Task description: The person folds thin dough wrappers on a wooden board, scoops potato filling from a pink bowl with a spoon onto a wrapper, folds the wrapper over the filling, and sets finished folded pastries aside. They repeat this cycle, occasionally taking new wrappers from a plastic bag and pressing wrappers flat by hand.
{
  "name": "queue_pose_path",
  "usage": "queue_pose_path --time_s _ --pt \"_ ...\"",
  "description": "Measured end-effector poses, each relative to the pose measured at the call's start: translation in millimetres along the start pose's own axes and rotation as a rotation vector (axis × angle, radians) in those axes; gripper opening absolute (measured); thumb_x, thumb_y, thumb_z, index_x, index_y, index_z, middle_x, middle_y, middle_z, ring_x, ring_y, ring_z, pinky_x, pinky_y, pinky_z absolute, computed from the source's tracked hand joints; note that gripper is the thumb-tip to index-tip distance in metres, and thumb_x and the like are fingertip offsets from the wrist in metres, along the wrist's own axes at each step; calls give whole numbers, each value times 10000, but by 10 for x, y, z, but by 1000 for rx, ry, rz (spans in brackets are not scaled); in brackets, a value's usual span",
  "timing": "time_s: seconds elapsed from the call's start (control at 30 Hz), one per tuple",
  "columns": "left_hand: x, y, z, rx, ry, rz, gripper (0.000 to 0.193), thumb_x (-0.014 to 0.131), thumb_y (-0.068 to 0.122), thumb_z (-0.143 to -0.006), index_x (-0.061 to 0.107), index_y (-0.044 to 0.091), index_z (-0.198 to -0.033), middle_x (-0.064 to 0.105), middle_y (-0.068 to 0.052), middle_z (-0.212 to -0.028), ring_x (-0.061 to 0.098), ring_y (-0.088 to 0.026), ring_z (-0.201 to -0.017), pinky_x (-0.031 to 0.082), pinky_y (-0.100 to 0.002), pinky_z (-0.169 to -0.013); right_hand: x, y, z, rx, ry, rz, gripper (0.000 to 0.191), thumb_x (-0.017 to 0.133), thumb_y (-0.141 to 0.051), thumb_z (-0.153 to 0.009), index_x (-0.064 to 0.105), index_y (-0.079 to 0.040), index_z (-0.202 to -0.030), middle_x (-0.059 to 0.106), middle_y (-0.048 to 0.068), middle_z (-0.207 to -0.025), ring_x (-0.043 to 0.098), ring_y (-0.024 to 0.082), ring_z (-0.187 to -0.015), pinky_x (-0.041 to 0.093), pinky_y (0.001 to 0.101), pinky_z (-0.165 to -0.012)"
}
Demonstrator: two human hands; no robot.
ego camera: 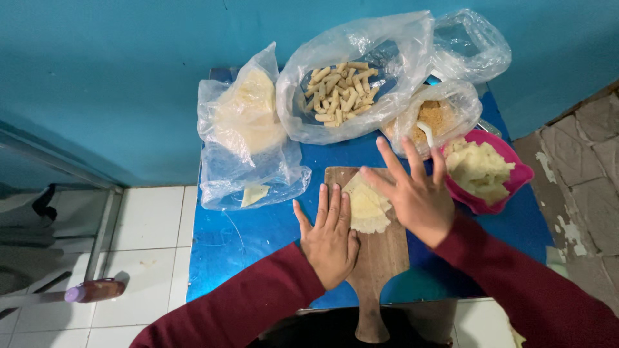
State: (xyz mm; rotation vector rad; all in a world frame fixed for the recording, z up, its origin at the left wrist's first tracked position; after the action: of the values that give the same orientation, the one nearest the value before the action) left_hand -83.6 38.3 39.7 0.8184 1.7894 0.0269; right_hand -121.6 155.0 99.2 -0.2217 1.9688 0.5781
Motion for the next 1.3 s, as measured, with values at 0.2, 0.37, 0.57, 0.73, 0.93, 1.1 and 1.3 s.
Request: queue_pose_path --time_s 0.2,0.37,0.57,0.73,0.93,1.1,1.3 --pt "-6 10 20 -2 9 1 733 557 261 -892 373 -61 -1524 305 -242 -1634 175 -411 -1555 49 -801 -1112 30 -261 250 -87 -160 -110 691 587 -37 -827 543 -319 -1456 267 57 -1657 313 381 -1465 225 690 -1135" --pt "2 6 10 -4 8 -12 741 556 272 -883 376 -56 -1523 302 -235 -1637 178 -403 -1558 55 -804 -1115 134 -76 354 -117 -246 -298 836 573 103 -690 642 -453 -1311 298 76 -1624 310 414 -1399 247 622 -1069" --pt "9 4 9 -2 -10 -15 745 558 269 -886 366 -63 -1524 301 -241 -1631 173 -416 -1549 55 -807 -1099 16 41 300 -60 -78 -439 705 573 78 -744 658 -343 -1303 381 85 -1609 346 411 -1410 261 582 -1100" --pt "-15 1 -1 -6 7 -29 743 560 263 -878 376 -49 -1528 311 -227 -1632 185 -405 -1552 58 -803 -1113 59 -286 194 -63 -54 -66 626 590 -58 -832 650 -265 -1420 339 87 -1640 307 367 -1450 178 634 -1143" --pt "-28 3 24 -1 8 -1 737 565 272 -889 380 -55 -1524 310 -231 -1637 189 -407 -1555 59 -802 -1113 7 -650 332 -294 -87 694 520 504 -273 -914 693 -116 -1372 290 24 -1696 268 279 -1518 120 621 -1148" --pt "-5 11 6 -8 3 -20 747 565 279 -879 379 -55 -1520 300 -234 -1638 178 -407 -1555 57 -805 -1114 -117 -413 316 -128 -249 147 477 595 -175 -821 692 -120 -1285 303 18 -1661 270 301 -1508 185 661 -1138" --pt "19 6 3 -8 -15 -16 755 544 289 -885 364 -59 -1531 275 -241 -1641 158 -418 -1552 53 -808 -1102 -157 -268 123 16 -97 -210 659 604 8 -725 678 -201 -1346 334 120 -1618 302 387 -1458 227 690 -1104"
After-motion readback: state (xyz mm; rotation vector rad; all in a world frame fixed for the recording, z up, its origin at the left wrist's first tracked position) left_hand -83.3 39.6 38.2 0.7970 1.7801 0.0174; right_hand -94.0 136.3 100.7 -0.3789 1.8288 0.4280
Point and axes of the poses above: each hand's wrist, its own z-axis away from the middle knuckle, its own x-axis out of the palm, y = z × x, the point moved 10 cm from there along -z, towards the middle knuckle
